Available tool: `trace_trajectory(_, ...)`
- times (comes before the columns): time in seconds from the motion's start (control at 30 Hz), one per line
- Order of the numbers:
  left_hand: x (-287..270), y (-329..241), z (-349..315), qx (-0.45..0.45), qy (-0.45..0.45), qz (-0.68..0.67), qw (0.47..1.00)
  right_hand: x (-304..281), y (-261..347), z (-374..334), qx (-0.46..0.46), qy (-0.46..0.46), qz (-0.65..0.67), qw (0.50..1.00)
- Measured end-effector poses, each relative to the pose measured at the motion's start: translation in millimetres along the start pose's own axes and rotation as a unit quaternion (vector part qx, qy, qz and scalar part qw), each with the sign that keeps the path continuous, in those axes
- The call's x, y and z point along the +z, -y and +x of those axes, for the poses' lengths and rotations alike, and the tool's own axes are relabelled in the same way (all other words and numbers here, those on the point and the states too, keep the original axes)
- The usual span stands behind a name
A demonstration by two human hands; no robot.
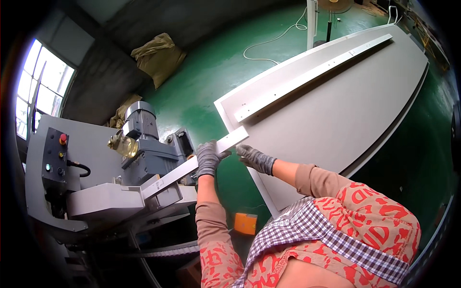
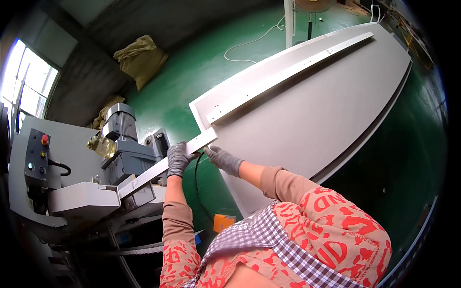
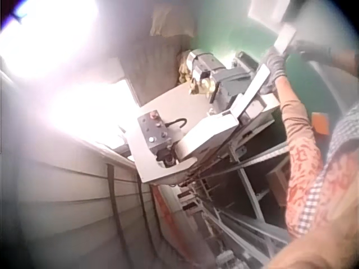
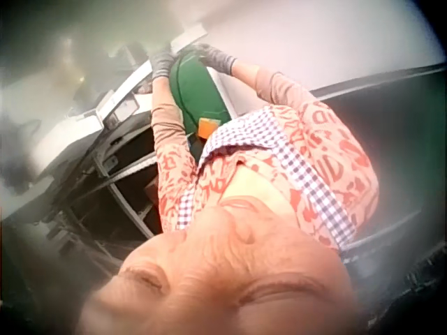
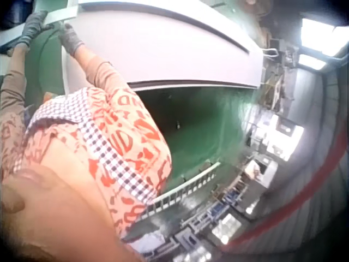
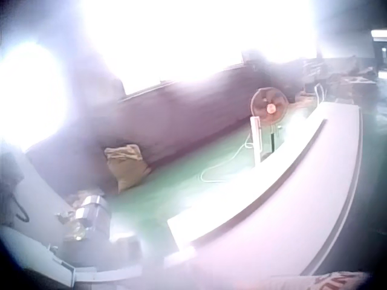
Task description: The person lifts white boards and feeds them one at a time into the intake of an industrial edge-banding machine.
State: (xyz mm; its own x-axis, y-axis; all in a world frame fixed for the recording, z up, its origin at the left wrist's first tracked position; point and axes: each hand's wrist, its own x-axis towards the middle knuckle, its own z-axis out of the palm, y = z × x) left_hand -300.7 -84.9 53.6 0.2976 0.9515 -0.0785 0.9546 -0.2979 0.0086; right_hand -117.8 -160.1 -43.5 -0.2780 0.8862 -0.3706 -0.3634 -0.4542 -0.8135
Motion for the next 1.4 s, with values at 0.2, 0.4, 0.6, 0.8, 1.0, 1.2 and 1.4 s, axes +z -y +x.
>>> trace_trajectory(0.2, -0.1, -30.7, -3.6, 0.018, -0.014, 0.021, 1.0, -4.0, 38.0, 51.7, 0.025, -0.074, 0.258, 0.963)
trace_trajectory(0.4, 17.0, 47.4, -39.9, -0.107, -0.03, 0.068, 0.991, -74.2, 60.8, 31.3, 0.011, -0.146, 0.234, 0.961)
trace_trajectory(0.6, 29.0, 112.4, -79.9, -0.172, -0.022, 0.099, 0.98, -125.9, 98.3, 7.3, 0.009, -0.19, 0.216, 0.958)
trace_trajectory(0.8, 24.3, 145.6, -76.1, -0.164, -0.028, 0.056, 0.984, -196.7, 121.1, -5.7, -0.048, -0.218, 0.191, 0.956)
trace_trajectory(1.0, 35.0, 177.4, -86.4, -0.171, -0.029, 0.086, 0.981, -263.1, 152.7, -8.6, -0.08, -0.29, 0.179, 0.937)
trace_trajectory(1.2, 45.9, 199.4, -77.9, -0.179, 0.004, 0.07, 0.981, -323.7, 173.9, -24.9, -0.129, -0.334, 0.209, 0.91)
trace_trajectory(1.4, 35.8, 178.9, -66.7, -0.126, 0.027, 0.082, 0.988, -375.9, 200.8, -33.5, -0.143, -0.409, 0.261, 0.862)
